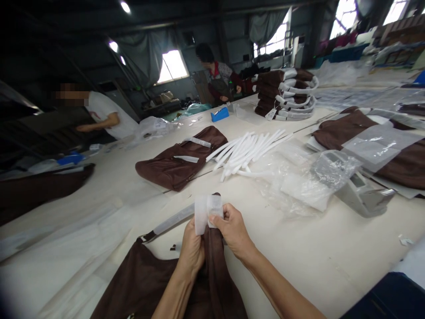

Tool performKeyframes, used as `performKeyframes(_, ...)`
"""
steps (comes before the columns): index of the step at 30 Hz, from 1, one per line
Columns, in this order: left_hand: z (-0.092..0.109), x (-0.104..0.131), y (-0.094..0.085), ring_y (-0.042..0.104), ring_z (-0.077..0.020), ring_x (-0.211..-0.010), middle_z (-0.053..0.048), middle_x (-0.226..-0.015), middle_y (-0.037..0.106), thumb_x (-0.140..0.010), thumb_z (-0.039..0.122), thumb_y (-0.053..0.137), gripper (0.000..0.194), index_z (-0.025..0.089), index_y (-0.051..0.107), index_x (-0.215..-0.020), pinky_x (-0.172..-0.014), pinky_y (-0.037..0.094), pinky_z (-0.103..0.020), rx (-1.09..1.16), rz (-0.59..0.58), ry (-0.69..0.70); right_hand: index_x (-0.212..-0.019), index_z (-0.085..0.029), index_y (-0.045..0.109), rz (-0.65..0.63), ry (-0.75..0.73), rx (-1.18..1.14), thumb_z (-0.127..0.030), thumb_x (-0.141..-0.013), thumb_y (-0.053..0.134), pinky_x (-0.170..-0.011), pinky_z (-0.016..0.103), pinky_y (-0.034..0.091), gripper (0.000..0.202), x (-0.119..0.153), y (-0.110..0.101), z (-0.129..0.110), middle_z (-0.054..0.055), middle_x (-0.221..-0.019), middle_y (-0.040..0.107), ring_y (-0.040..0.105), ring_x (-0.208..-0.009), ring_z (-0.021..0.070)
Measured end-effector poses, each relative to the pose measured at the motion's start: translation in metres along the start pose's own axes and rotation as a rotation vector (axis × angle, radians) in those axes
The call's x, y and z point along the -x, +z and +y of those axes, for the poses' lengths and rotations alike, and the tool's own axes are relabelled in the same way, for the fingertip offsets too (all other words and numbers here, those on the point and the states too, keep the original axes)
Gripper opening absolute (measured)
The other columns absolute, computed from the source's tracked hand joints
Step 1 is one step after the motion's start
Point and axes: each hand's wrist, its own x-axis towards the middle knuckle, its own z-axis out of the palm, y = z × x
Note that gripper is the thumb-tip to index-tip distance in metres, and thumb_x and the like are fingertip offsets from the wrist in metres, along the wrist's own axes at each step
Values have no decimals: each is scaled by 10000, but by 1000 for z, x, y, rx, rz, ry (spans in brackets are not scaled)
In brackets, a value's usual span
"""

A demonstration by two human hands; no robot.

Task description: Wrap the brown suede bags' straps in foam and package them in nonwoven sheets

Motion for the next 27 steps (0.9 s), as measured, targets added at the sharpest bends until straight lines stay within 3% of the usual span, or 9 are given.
performKeyframes(6,-10,6,-3,655,-262,-894,-82,-908,724,-726,477,762,386,133,734,-899,-826,507,-336,-92,47,14,-673,-201,527,-11,-50,76,-398,-653,744,-572,254,375,294,2,-1,5,-42,-620,551,477,-588,124)
performKeyframes(10,-9,6,-3,657,-273,-896,-106,-935,721,-772,535,707,456,119,732,-955,-822,514,-363,-79,45,-18,-747,-193,541,-83,-105,169,-355,-708,670,-613,262,398,211,2,-3,7,-34,-688,558,500,-646,136)
performKeyframes(13,-1,6,2,653,-250,-879,-98,-928,715,-806,568,678,492,121,725,-1007,-827,508,-341,-75,-12,-24,-756,-203,515,-47,-132,364,-319,-748,608,-597,256,391,150,3,-2,9,-42,-680,544,492,-637,134)
performKeyframes(17,8,6,6,622,-192,-785,-54,-836,692,-829,540,676,430,126,710,-940,-761,488,-272,-116,-102,35,-699,-222,422,34,-221,639,-309,-796,561,-550,251,347,191,12,0,8,-58,-618,495,439,-568,117)
performKeyframes(19,9,6,5,608,-180,-735,-49,-793,679,-829,546,672,430,120,695,-889,-701,481,-256,-96,-83,40,-735,-211,484,-52,-263,707,-303,-814,561,-569,257,385,144,20,-3,3,-30,-684,562,490,-602,126)
performKeyframes(22,6,5,3,608,-173,-648,-58,-750,672,-836,573,645,451,123,651,-850,-610,479,-250,-49,-68,15,-889,-192,608,-206,-204,653,-350,-827,602,-636,277,487,170,26,-14,-14,19,-803,668,610,-693,161)
performKeyframes(27,4,7,5,609,-166,-536,-36,-690,659,-876,563,600,414,149,586,-883,-531,489,-253,-45,-108,25,-831,-207,579,-31,-264,656,-494,-837,642,-621,284,511,294,12,-18,-41,5,-692,646,621,-640,164)
